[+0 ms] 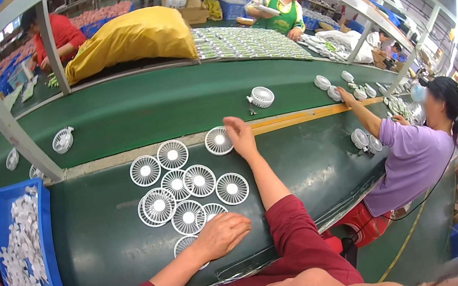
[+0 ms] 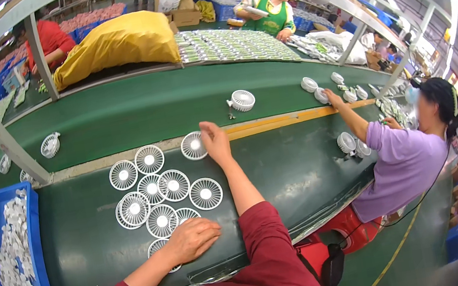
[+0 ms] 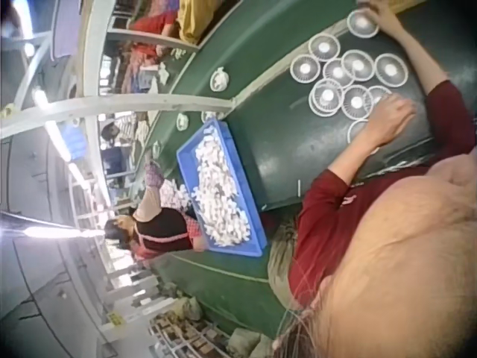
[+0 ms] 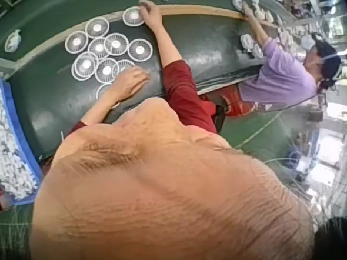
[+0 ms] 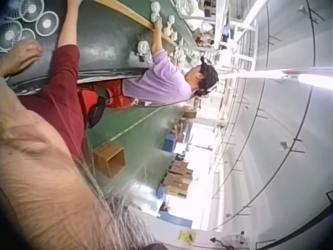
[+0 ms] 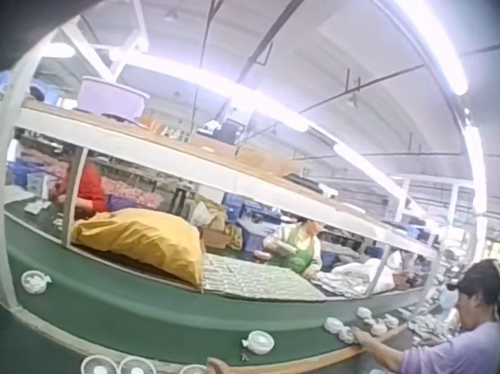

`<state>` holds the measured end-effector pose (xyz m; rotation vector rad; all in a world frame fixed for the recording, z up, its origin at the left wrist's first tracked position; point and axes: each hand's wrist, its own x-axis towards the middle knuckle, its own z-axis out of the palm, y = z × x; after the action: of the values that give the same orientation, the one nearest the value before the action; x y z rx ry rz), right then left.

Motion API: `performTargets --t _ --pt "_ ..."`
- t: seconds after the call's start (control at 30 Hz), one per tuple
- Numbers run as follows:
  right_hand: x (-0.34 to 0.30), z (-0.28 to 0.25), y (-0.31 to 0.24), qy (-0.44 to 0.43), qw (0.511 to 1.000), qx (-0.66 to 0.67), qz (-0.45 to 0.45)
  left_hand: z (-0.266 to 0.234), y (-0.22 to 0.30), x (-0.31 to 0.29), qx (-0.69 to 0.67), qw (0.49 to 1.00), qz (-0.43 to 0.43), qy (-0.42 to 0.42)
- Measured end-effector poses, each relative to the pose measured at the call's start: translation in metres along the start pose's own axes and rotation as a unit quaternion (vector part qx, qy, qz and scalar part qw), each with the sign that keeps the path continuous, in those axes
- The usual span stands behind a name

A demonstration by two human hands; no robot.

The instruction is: The person assembles portable electric fans by picking up fan bodies from the conveyor belt, fitting plastic front grilles onto them by hand, and placing the assembled units back onto the line.

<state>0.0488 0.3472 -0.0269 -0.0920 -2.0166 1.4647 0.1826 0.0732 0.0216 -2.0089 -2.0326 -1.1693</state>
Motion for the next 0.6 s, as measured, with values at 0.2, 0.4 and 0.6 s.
performTargets --t 0.2,0.4,0.6 --pt "-0.014 0.002 -0.012 -0.009 0.975 -0.193 -0.108 -0.039 0.033 -0.016 0.07 0.991 -0.039 -0.103" --pt "-0.028 0.013 -0.03 -0.114 0.926 -0.336 -0.128 -0.039 0.045 -0.099 0.163 0.959 -0.156 -0.169" --pt "-0.033 0.008 -0.026 -0.122 0.918 -0.348 -0.143 -0.039 0.043 -0.096 0.163 0.976 -0.133 -0.057"
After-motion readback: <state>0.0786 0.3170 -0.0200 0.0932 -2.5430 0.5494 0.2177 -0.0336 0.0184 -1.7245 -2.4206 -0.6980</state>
